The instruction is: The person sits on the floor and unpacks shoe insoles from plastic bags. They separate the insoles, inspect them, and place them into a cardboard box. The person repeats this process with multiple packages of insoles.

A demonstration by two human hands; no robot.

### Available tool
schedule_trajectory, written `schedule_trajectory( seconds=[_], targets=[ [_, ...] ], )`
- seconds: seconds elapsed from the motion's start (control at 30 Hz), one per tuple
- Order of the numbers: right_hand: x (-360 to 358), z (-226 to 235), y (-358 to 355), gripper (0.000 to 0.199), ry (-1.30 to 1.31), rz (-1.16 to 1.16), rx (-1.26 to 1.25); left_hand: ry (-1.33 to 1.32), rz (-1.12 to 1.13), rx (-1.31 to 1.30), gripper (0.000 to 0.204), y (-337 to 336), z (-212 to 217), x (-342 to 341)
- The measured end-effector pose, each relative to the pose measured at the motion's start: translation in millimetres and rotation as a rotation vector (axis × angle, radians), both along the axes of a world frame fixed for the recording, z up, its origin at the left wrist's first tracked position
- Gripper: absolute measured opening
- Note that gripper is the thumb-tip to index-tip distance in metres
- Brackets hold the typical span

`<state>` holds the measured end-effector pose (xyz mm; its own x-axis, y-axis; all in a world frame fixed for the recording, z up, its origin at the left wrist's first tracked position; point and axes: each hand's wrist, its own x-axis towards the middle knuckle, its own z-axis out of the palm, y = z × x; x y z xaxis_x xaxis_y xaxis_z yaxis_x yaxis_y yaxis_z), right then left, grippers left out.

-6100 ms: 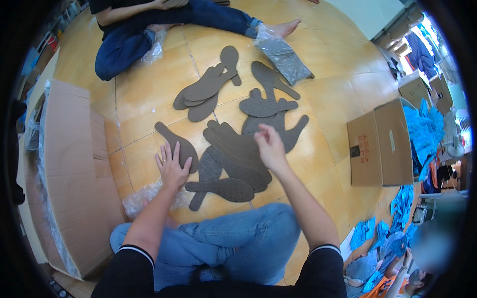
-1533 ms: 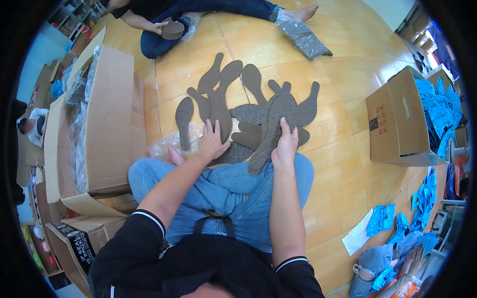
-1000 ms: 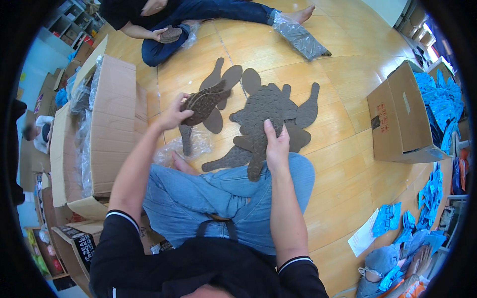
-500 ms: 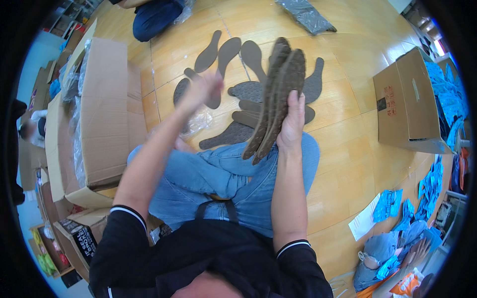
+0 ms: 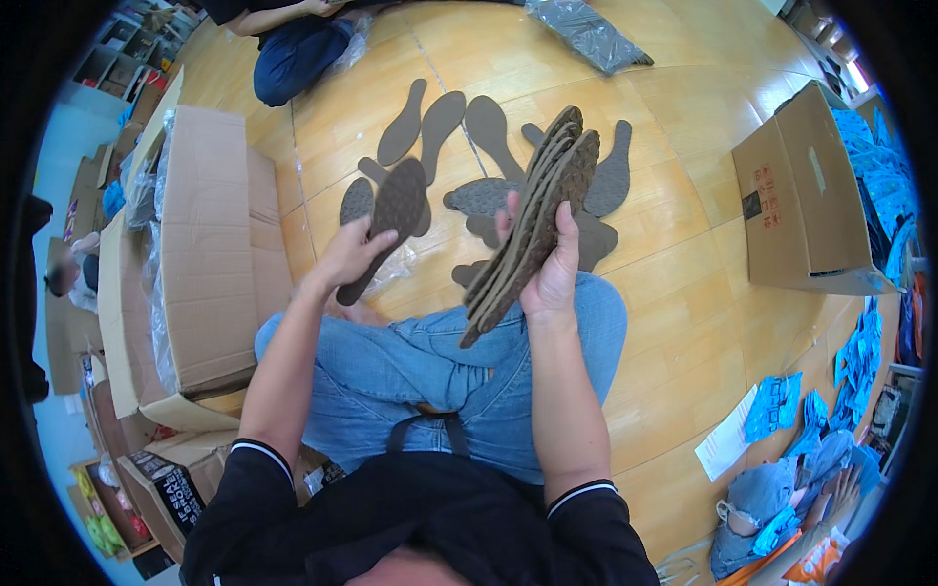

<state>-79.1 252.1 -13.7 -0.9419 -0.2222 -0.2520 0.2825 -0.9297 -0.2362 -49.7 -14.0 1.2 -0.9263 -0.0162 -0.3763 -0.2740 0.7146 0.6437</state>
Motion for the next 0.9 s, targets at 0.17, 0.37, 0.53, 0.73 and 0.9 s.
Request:
schedule_trajectory(
  seconds=[0.17,0.37,0.53,0.73,0.9],
  targets=[
    [3.1,2.6,-16.8,0.050,0.119,0.217,0.086,0.323,-0.145,0.280,0.050,66.7,10.5,-8.6],
    [-5.1,-5.0,2.7,0.055,-0.054,-0.025,0.117,0.415,0.296,-0.136,0.058,53.1,-85.1,-44.8],
    [-4.7,-9.0,-6.5,0.058,-0.039,0.104,0.235,0.354,0.009,-0.731,0.055,-7.6,-156.1,-20.0],
    [14.1,-2.6,-27.7,0.053,0.305,0.297,0.542,0.524,-0.043,-0.633,0.022,-32.4,-58.5,-42.4],
    [22.0,1.1,-38.1,0.070,0.556,0.131,0.736,0.405,-0.189,-0.223,0.025,-4.4,73.0,-45.8]
  ],
)
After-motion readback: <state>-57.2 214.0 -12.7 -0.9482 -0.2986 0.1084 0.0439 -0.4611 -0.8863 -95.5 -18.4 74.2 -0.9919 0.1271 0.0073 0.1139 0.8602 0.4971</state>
